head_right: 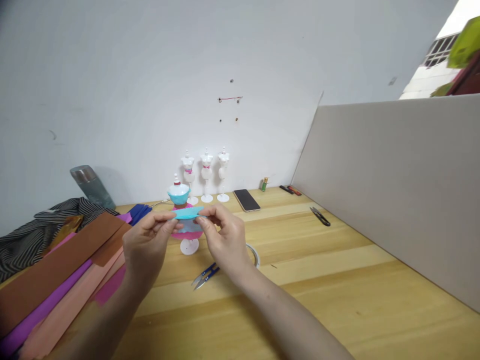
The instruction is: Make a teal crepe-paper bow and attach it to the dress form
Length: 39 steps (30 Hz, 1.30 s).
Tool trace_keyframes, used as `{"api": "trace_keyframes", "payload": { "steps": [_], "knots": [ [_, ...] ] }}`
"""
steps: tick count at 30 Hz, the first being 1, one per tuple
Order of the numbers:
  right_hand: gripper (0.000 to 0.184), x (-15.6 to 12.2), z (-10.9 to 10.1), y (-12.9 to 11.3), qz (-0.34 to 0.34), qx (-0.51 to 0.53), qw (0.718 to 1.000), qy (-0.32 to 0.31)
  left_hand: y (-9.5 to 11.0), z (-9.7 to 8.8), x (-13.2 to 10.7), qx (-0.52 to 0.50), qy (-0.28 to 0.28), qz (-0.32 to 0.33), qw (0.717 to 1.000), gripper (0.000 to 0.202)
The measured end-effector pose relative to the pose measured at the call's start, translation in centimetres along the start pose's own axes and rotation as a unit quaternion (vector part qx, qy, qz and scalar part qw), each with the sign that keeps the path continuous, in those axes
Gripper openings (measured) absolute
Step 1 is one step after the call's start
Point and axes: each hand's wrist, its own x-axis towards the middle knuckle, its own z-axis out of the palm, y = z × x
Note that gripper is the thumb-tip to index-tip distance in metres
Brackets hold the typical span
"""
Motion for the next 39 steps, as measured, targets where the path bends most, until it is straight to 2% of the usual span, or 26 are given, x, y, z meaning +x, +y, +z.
{"api": "trace_keyframes", "payload": {
  "steps": [7, 18, 22, 32, 39],
  "knots": [
    [0.006, 0.2, -0.4, -0.6, -0.058, 0.012, 0.998, 0.009, 0.7, -0.4, 0.0, -0.023, 0.039, 0.072, 0.996, 0.004],
    [0.012, 0.3, -0.5, -1.7, -0.076, 0.025, 0.996, 0.029, 1.5, -0.5, -0.5, -0.070, 0.001, 0.060, 0.996, 0.010],
    [0.013, 0.3, -0.5, -1.8, -0.061, 0.026, 0.997, 0.033, 1.6, -0.5, -0.5, -0.074, -0.008, 0.048, 0.996, 0.009],
    [0.011, 0.4, -0.2, -1.7, -0.058, 0.029, 0.996, 0.054, 2.3, -0.3, -0.3, -0.073, 0.006, 0.067, 0.995, 0.008],
    [0.012, 0.4, -0.3, -1.8, -0.058, 0.035, 0.996, 0.049, 1.7, -0.4, -0.4, -0.065, 0.004, 0.081, 0.995, 0.010]
  ]
}}
